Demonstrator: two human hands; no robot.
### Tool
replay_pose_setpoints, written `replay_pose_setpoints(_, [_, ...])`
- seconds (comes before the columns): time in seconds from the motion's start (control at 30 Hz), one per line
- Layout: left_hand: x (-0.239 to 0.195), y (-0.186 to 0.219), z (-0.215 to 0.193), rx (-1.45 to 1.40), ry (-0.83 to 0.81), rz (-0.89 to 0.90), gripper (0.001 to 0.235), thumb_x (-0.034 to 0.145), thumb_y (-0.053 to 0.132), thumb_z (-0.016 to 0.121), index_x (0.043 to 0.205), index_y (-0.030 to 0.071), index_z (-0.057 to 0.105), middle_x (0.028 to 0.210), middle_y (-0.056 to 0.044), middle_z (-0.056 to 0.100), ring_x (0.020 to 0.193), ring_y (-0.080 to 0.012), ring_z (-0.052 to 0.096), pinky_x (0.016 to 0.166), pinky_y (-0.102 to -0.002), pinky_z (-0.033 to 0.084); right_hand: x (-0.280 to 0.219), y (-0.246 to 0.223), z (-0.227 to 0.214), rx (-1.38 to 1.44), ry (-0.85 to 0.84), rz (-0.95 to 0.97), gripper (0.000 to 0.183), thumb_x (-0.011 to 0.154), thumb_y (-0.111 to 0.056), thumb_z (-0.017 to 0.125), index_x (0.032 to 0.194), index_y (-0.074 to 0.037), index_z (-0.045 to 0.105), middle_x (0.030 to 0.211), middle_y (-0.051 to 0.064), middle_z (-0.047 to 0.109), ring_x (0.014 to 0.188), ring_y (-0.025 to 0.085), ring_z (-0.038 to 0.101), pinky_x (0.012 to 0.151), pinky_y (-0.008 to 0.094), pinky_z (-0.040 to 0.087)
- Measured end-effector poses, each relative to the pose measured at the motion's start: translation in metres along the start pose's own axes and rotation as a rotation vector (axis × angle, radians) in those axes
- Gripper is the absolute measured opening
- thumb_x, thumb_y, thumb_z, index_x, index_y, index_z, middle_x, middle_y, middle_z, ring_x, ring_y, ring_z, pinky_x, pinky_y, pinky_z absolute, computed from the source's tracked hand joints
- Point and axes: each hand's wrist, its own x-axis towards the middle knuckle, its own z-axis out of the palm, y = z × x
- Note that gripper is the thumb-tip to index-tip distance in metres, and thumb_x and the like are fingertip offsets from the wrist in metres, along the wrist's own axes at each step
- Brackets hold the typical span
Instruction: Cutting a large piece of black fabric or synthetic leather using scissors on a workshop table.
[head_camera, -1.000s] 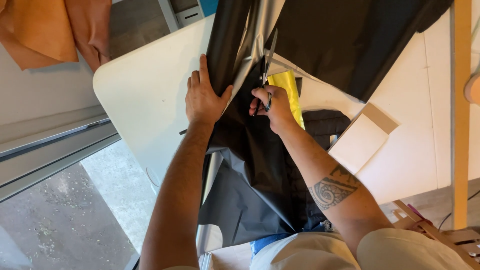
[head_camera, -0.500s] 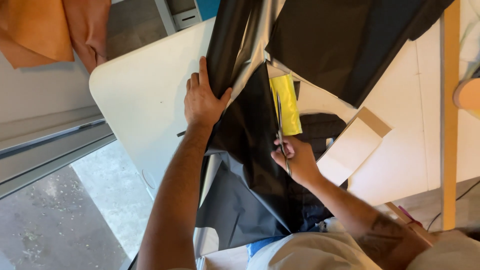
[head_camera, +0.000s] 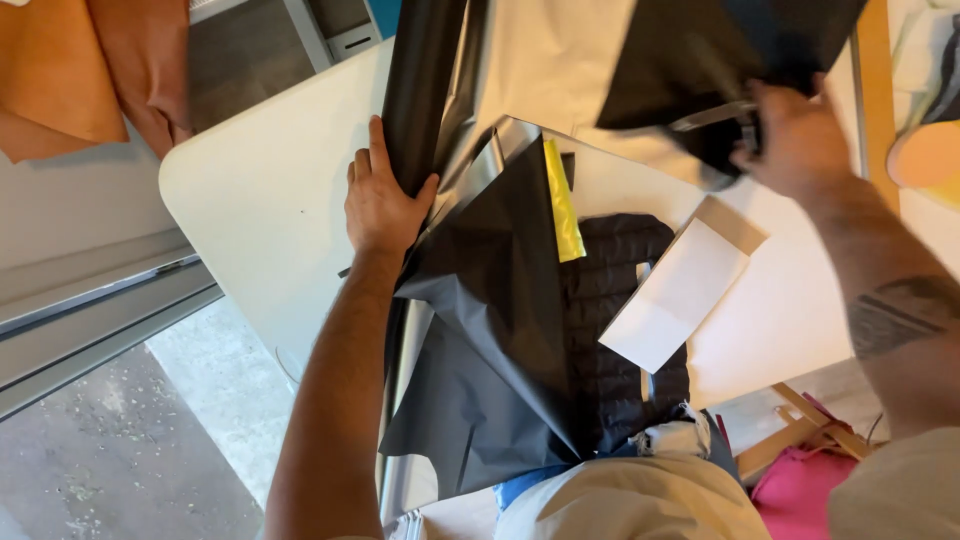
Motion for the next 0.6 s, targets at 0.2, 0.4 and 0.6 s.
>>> replay_pose_setpoints(0.2, [0.0,-0.002,0.004,0.024,0.003,0.008,0.103,0.09,0.046,0.08,0.163,0.013,0.016,0.124,-0.013,0.056,0.109,-0.0313,0.056,0.075,-0.05,0.06,-0.052,-0.04,-0.015,0.118,0.465,0.107,0.059,0.079,-0.005,0.076,0.134,0.012,0.061,0.113,0.029,0.069,0.097,0.046,0.065,0.084,0.051,0.055])
replay_pose_setpoints(0.4, [-0.005,-0.005,0.008,0.069,0.064,0.071,0.106,0.09,0.048,0.081,0.165,0.011,0.016,0.12,-0.012,0.054,0.116,-0.0298,0.06,0.093,-0.046,0.058,-0.037,-0.23,-0.026,1.549,0.044,0.222,0.033,0.088,-0.006,0.073,0.118,0.003,0.063,0.085,0.019,0.072,0.08,0.028,0.076,0.083,0.038,0.06])
replay_pose_setpoints(0.6, [-0.006,-0.007,0.007,0.069,0.076,0.068,0.106,0.089,0.049,0.082,0.164,0.011,0.018,0.118,-0.011,0.055,0.115,-0.0295,0.061,0.092,-0.046,0.059,-0.033,-0.255,0.004,1.81,-0.282,0.572,0.023,0.088,-0.007,0.073,0.101,0.01,0.065,0.066,0.021,0.063,0.059,0.028,0.073,0.059,0.041,0.065])
